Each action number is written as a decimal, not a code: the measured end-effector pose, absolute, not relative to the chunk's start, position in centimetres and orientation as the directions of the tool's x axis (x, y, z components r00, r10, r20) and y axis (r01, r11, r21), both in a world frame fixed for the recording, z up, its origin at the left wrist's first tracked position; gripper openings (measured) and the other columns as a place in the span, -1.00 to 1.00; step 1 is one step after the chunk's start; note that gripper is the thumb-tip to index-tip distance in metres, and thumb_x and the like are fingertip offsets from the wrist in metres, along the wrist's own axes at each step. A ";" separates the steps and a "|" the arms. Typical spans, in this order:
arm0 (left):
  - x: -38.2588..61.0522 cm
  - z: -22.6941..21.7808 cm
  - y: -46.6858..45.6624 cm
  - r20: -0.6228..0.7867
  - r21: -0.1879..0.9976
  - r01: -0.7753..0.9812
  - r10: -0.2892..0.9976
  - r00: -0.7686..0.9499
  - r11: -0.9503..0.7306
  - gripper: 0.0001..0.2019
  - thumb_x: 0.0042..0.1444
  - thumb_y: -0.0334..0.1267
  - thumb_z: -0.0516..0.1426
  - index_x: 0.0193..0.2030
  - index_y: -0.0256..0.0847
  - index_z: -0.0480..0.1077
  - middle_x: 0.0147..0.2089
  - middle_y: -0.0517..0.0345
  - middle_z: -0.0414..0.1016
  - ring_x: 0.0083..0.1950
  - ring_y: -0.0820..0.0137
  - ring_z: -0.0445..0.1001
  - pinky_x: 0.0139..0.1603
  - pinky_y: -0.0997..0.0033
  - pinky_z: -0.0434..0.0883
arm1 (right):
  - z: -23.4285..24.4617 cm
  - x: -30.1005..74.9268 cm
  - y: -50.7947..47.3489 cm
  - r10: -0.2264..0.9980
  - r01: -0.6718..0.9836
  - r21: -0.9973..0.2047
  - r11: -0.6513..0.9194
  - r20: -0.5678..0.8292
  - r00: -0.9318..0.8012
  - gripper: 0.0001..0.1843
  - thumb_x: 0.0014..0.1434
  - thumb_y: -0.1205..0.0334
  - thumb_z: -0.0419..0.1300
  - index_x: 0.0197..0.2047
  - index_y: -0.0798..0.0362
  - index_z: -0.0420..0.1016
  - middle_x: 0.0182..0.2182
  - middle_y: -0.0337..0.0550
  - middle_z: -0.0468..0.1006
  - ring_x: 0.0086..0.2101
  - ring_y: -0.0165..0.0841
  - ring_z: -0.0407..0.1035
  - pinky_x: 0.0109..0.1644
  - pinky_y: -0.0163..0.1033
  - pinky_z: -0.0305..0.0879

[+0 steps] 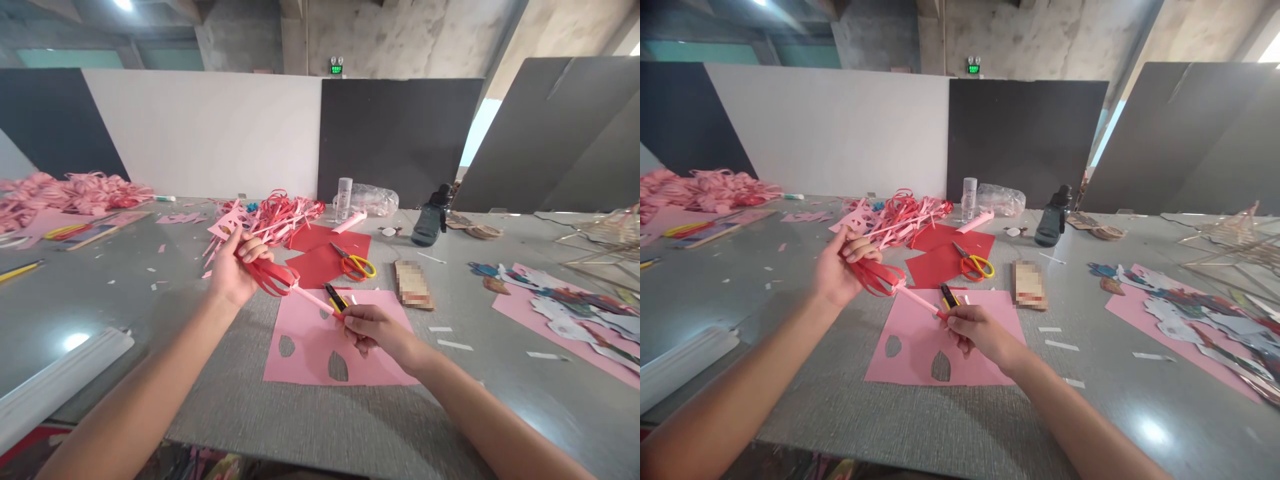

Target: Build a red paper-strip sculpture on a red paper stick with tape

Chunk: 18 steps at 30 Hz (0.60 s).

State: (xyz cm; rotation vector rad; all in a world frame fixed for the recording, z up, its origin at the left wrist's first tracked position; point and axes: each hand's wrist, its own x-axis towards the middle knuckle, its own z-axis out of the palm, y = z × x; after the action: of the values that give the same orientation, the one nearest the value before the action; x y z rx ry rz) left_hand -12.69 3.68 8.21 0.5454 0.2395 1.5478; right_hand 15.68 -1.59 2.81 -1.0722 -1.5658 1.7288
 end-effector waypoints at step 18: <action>-10.2 6.3 3.4 0.130 0.668 -0.740 0.992 0.011 -0.079 -0.88 0.15 -0.39 0.31 -0.34 -0.24 0.45 -0.52 0.29 0.38 -0.13 0.30 0.66 -0.08 0.43 0.57 | 3.4 16.5 -0.7 0.950 0.818 -0.483 0.313 0.174 -0.261 -0.74 0.37 0.26 0.01 -0.35 0.00 0.41 -0.40 -0.12 0.56 -0.40 -0.30 0.36 -0.37 -0.27 -0.03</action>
State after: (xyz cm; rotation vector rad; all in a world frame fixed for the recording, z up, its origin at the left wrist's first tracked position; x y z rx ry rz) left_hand -10.18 3.38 6.35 0.6803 0.4788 1.5271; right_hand 16.55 -0.68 3.36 -1.5668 -2.1565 0.4146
